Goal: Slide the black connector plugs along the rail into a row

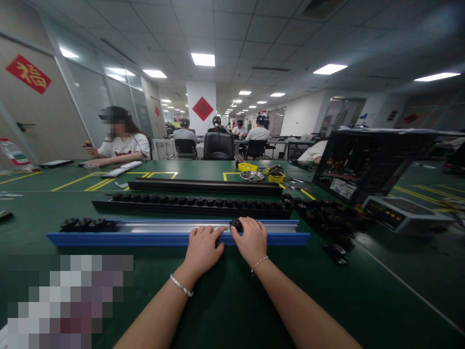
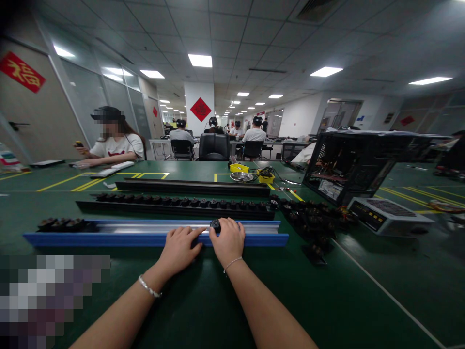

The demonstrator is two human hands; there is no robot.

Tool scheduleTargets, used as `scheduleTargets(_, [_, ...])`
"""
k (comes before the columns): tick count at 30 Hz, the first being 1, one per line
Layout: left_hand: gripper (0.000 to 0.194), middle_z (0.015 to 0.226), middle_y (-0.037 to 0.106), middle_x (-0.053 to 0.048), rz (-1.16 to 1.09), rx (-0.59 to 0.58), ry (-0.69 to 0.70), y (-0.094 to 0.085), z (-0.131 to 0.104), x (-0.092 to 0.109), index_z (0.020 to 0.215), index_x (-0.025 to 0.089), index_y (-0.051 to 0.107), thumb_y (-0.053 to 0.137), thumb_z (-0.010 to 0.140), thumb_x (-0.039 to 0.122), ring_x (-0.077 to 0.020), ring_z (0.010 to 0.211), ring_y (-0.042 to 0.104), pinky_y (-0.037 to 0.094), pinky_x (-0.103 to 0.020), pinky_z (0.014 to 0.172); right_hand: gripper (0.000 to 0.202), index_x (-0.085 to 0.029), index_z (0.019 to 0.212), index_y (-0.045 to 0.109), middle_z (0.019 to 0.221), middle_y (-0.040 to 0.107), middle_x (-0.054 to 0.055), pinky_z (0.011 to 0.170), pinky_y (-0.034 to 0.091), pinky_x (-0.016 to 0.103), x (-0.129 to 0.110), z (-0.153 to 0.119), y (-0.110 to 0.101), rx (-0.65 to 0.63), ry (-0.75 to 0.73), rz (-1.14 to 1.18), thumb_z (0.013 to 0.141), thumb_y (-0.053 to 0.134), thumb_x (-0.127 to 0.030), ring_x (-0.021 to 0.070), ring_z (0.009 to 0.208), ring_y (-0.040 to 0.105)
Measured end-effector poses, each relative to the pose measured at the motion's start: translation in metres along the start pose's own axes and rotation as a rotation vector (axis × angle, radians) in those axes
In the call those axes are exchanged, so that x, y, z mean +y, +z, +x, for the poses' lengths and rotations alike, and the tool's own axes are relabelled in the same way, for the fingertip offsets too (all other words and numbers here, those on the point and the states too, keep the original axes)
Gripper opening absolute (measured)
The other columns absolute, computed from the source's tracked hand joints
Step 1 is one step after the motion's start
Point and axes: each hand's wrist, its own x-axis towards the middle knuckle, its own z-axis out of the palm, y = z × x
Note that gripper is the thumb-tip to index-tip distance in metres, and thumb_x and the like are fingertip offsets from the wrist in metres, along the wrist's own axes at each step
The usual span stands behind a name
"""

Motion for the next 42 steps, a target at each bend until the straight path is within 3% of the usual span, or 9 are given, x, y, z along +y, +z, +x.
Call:
scheduleTargets(34, [0.041,0.101,0.06,-0.001,-0.013,0.008,0.013,0.0041,0.0007,-0.0027,0.122,0.039,0.049,0.044,0.081,0.038,-0.0208,0.099,0.048,0.027,-0.039,0.091,0.029,-0.013,0.101,0.06,0.107,0.064,0.011,0.097,0.026,0.036,0.0091,-0.0004,0.0044,0.058,-0.013,-0.077,0.081,0.048,-0.03,0.0219,0.105,0.052])
scheduleTargets(42, [0.041,0.102,0.059,-0.001,-0.016,-0.021,-0.002,0.0016,0.0011,-0.0012,0.122,0.038,0.049,0.044,0.081,0.037,-0.0208,0.1,0.048,0.027,-0.039,0.092,0.022,-0.014,0.093,0.06,0.099,0.065,0.009,0.095,0.028,0.035,0.0088,0.0013,0.0001,0.027,-0.008,-0.079,0.081,0.048,-0.028,0.0223,0.099,0.053])
